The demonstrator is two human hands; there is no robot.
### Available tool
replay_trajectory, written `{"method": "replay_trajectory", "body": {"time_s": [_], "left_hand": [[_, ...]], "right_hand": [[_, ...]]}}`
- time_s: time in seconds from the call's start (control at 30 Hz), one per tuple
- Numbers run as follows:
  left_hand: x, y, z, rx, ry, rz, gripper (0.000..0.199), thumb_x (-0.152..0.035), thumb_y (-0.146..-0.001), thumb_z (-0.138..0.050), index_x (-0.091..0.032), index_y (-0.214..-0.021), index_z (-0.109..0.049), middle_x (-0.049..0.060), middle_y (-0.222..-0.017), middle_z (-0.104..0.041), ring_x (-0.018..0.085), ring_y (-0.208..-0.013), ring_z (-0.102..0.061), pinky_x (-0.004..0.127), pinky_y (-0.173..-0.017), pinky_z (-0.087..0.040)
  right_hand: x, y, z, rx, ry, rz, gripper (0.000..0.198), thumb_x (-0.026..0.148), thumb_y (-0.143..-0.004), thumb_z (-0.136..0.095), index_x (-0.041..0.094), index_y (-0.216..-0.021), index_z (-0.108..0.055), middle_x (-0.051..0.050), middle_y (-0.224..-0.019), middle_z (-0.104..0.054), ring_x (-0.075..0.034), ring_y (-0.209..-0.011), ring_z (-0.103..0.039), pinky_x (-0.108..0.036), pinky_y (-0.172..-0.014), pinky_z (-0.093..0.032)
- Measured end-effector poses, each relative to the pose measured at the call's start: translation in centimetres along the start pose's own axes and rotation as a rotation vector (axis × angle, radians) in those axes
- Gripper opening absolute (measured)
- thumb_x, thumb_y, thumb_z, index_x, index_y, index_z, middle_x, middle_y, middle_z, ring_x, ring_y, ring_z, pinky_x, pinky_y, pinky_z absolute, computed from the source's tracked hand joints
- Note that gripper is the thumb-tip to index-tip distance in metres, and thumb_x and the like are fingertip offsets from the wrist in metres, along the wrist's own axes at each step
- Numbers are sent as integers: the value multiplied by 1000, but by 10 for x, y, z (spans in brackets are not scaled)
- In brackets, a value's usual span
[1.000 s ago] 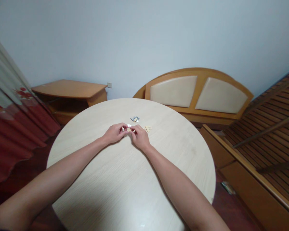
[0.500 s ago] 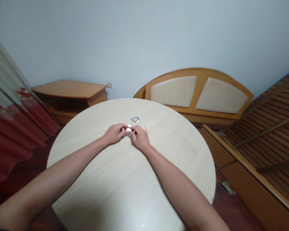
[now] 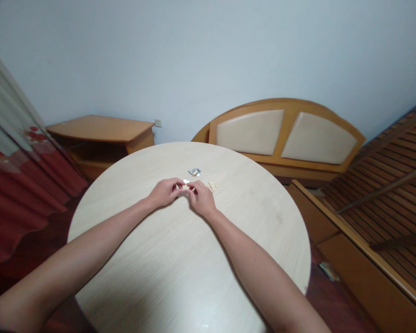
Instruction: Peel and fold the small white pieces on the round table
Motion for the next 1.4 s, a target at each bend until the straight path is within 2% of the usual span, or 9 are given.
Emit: {"method": "replay_trajectory", "body": {"time_s": [0.7,0.8,0.93,1.03,1.1,1.2,1.4], "left_hand": [[6,0,1,-15,-35,57,20,-29,-88,-64,-20,-104,-71,4,-90,-75,15,-75,-65,26,-73,-47],[11,0,3,-31,-42,82,17,-28,-88,-65,-20,-101,-72,3,-90,-74,15,-74,-64,26,-71,-46],[14,-1,4,-41,-42,99,14,-28,-87,-65,-20,-98,-72,3,-89,-74,15,-73,-63,26,-69,-45],[15,-1,3,-33,-39,100,13,-28,-87,-65,-21,-96,-71,2,-87,-74,15,-73,-63,26,-67,-44],[16,0,2,-30,-38,104,13,-28,-87,-65,-21,-95,-71,2,-86,-74,15,-72,-63,26,-66,-43],[17,0,3,-30,-39,110,13,-29,-86,-65,-21,-95,-71,1,-85,-74,14,-71,-63,26,-65,-43],[15,-1,2,-22,-39,106,13,-28,-86,-64,-21,-94,-71,2,-87,-74,15,-72,-63,27,-66,-44]], "right_hand": [[-3,-2,0,9,3,-18,17,25,-92,-55,19,-102,-68,-7,-93,-68,-19,-79,-61,-32,-76,-49],[-29,-5,19,-55,46,-111,19,26,-91,-55,18,-102,-69,-8,-96,-69,-19,-77,-61,-32,-76,-50],[-94,5,66,-189,251,-443,23,32,-86,-58,14,-92,-71,-11,-97,-68,-20,-73,-61,-34,-76,-50],[-127,17,82,-159,364,-621,25,36,-83,-61,15,-89,-73,-12,-102,-69,-21,-79,-63,-34,-76,-49],[-135,19,81,-99,425,-660,26,39,-82,-62,17,-88,-75,-13,-102,-69,-24,-86,-64,-34,-78,-49],[-132,17,73,-23,485,-641,28,41,-82,-61,18,-88,-77,-13,-103,-70,-27,-94,-64,-37,-81,-48],[-130,17,67,-13,462,-632,32,40,-86,-54,18,-84,-77,-11,-98,-70,-25,-91,-64,-34,-81,-47]]}}
Point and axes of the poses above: each hand's wrist, its own y-axis away from the middle knuckle, its own z-axis out of the back of the hand, x = y × z, the point moved 10 cm from there along -y, towards the middle knuckle
